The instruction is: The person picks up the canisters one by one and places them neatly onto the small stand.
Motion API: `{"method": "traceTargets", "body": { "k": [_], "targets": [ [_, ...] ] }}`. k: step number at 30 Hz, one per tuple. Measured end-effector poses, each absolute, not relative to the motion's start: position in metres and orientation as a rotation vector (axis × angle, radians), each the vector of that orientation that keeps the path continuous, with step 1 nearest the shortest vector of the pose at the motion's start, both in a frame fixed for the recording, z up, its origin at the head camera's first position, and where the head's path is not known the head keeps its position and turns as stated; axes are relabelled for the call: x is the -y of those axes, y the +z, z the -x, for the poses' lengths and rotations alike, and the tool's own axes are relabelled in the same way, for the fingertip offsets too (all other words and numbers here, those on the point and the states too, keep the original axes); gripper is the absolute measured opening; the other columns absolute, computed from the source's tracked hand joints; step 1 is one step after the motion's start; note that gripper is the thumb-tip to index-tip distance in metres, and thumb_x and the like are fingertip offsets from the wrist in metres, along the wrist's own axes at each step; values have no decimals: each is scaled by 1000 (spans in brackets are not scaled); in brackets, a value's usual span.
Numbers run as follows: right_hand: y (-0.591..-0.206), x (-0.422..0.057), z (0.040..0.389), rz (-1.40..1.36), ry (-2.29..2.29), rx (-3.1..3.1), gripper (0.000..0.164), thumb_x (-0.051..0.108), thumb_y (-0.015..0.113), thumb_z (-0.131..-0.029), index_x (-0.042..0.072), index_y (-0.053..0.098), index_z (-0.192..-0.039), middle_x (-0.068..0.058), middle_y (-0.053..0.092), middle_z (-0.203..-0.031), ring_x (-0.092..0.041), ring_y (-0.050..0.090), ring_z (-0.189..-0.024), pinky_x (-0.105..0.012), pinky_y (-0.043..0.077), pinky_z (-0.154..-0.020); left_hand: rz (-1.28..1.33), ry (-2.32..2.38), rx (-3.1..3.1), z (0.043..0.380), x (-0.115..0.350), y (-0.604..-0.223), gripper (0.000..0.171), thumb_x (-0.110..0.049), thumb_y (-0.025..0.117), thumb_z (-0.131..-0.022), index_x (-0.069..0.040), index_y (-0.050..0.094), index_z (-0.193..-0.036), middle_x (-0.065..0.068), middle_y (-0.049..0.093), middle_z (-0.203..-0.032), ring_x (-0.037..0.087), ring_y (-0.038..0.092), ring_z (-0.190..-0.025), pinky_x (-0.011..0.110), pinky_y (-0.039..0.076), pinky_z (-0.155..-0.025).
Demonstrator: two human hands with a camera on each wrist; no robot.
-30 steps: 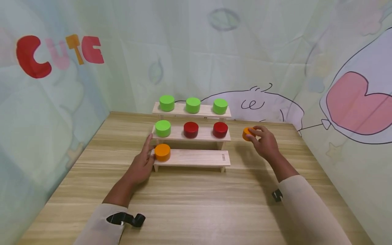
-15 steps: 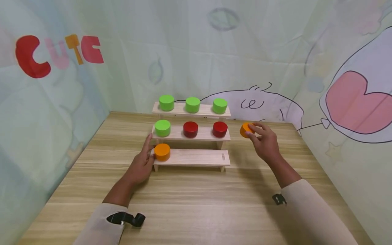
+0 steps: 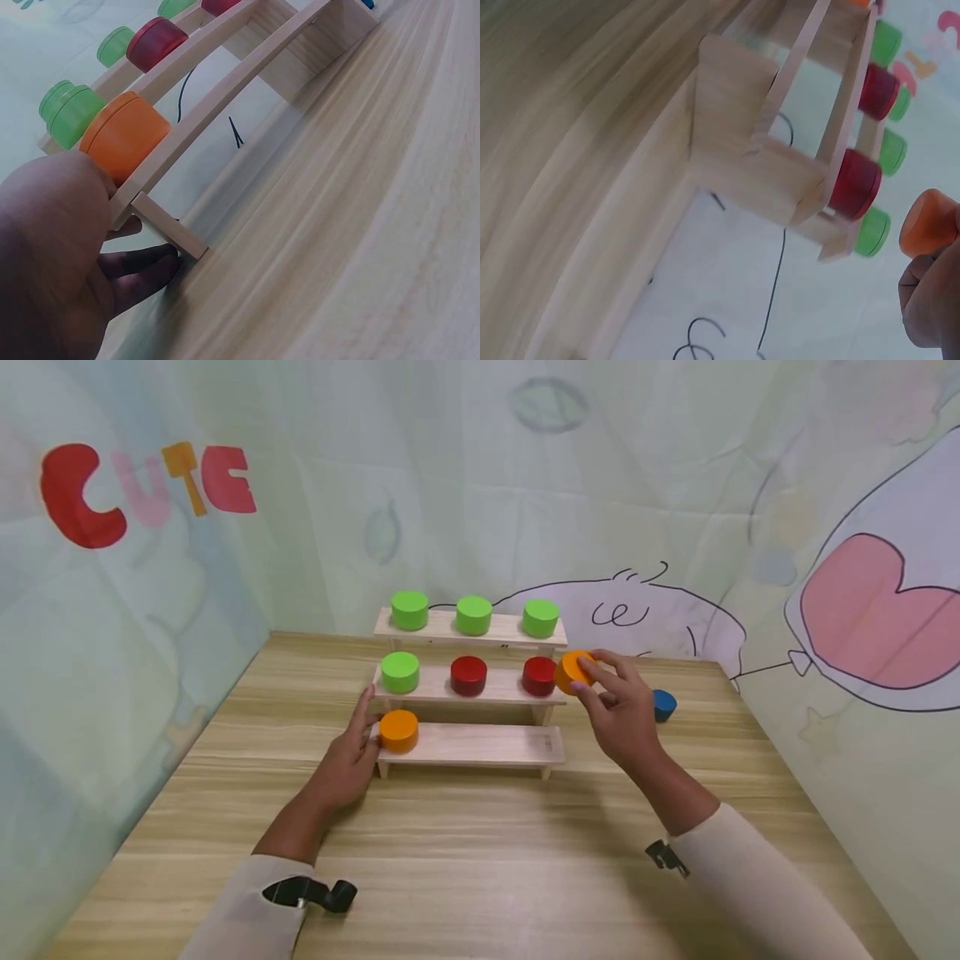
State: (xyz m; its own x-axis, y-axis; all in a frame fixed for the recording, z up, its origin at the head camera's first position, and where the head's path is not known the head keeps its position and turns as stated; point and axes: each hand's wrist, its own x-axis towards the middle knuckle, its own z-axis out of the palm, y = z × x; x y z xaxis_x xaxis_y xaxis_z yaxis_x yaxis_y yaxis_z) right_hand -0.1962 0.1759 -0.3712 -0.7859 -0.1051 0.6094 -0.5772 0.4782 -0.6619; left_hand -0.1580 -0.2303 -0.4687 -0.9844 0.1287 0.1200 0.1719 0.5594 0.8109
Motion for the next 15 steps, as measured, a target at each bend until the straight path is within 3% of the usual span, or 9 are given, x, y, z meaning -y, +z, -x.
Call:
{"method": "traceTargets", "body": {
  "k": [2, 7, 15],
  "targets": [
    [-370, -168, 192, -577, 1294, 2248, 47, 4, 78, -98, 5, 70, -145, -17, 63, -149, -27, 72, -91, -6, 53, -67, 266, -1434, 2731, 158, 230, -468, 83, -13, 37, -116, -43, -13, -174, 26, 38, -174, 54, 39, -158, 75, 27, -129],
    [-368, -150, 183, -586, 1427, 2293, 46, 4, 76, -100, 5, 70, -146, -15, 62, -149, -36, 71, -126, -10, 58, -82, 267, -1432, 2731, 158, 231, -470, 83, -13, 37, -116, -42, -13, -174, 26, 38, -174, 54, 39, -158, 75, 26, -129],
    [-371, -126, 177, -574, 1602, 2282, 45, 3, 76, -100, 4, 70, -145, -15, 63, -150, -36, 70, -129, -14, 61, -85, 280, -1404, 2730, 160, 232, -472, 83, -12, 37, -115, -42, -13, -175, 27, 40, -172, 54, 40, -158, 74, 26, -130]
  ]
}}
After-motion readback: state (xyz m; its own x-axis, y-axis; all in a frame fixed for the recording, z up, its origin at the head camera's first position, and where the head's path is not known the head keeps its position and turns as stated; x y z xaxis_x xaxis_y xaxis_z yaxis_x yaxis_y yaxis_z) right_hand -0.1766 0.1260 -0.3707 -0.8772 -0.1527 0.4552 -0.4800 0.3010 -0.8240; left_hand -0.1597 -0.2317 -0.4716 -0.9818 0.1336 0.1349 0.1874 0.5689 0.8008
